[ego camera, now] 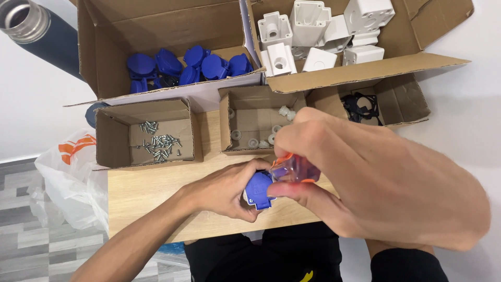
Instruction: Assembling small electrical components by fastening screws with a screwdriver at a workbench.
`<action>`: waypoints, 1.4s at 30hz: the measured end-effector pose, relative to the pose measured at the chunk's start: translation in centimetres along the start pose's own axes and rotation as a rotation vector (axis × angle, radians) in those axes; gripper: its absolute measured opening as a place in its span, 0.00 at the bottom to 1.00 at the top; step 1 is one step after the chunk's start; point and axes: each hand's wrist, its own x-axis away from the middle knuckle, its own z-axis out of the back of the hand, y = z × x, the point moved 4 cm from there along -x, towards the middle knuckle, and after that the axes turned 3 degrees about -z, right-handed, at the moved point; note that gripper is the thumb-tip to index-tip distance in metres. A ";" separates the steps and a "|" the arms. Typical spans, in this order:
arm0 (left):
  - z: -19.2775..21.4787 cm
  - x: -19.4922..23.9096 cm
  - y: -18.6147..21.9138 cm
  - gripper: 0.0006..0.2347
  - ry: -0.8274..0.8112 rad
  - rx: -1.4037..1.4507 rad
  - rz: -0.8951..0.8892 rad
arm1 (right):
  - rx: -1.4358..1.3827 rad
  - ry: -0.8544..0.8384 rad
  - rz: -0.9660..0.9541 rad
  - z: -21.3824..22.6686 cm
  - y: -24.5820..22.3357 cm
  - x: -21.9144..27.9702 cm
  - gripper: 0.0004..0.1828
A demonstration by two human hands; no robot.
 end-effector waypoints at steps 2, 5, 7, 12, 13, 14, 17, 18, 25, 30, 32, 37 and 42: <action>0.1 0.0 0.0 0.38 0.001 -0.001 0.005 | 0.020 0.006 0.013 0.0 0.1 0.1 0.21; 0.0 -0.1 0.0 0.38 0.001 -0.006 0.003 | -0.073 -0.029 -0.025 0.2 0.7 -0.1 0.23; 0.1 -0.1 0.1 0.38 0.002 -0.004 0.005 | -0.064 -0.050 -0.111 0.4 0.9 -0.1 0.23; 0.1 0.0 0.1 0.38 0.012 -0.015 -0.021 | -0.023 -0.036 -0.187 1.3 0.9 -0.1 0.16; 0.0 0.1 0.0 0.40 0.003 -0.021 0.003 | -0.047 -0.047 -0.325 1.5 1.3 0.0 0.17; -0.1 0.1 -0.1 0.41 -0.005 -0.026 0.028 | -0.070 -0.058 -0.463 1.8 1.7 0.1 0.18; -0.3 0.1 -0.3 0.41 0.012 -0.015 -0.020 | -0.330 0.246 -0.151 3.3 1.4 1.4 0.25; -0.1 0.2 -0.2 0.41 0.016 -0.019 -0.021 | -0.327 0.247 -0.146 3.2 1.1 1.7 0.25; 1.2 0.7 1.6 0.33 0.111 0.109 -0.094 | -0.375 0.378 -0.491 4.2 2.0 4.6 0.33; 1.2 1.4 2.1 0.29 0.352 -0.075 -0.388 | -0.354 0.316 -0.493 4.0 4.4 6.1 0.35; 0.6 1.4 1.6 0.33 0.282 -0.233 -0.317 | -0.403 0.276 -0.539 3.7 5.4 6.2 0.39; 1.5 2.3 2.8 0.25 0.484 -0.273 -0.520 | -0.333 0.246 -0.533 3.3 4.8 5.4 0.37; 3.5 3.2 5.4 0.29 0.711 -0.267 -0.689 | -0.338 0.258 -0.507 3.0 4.9 5.0 0.34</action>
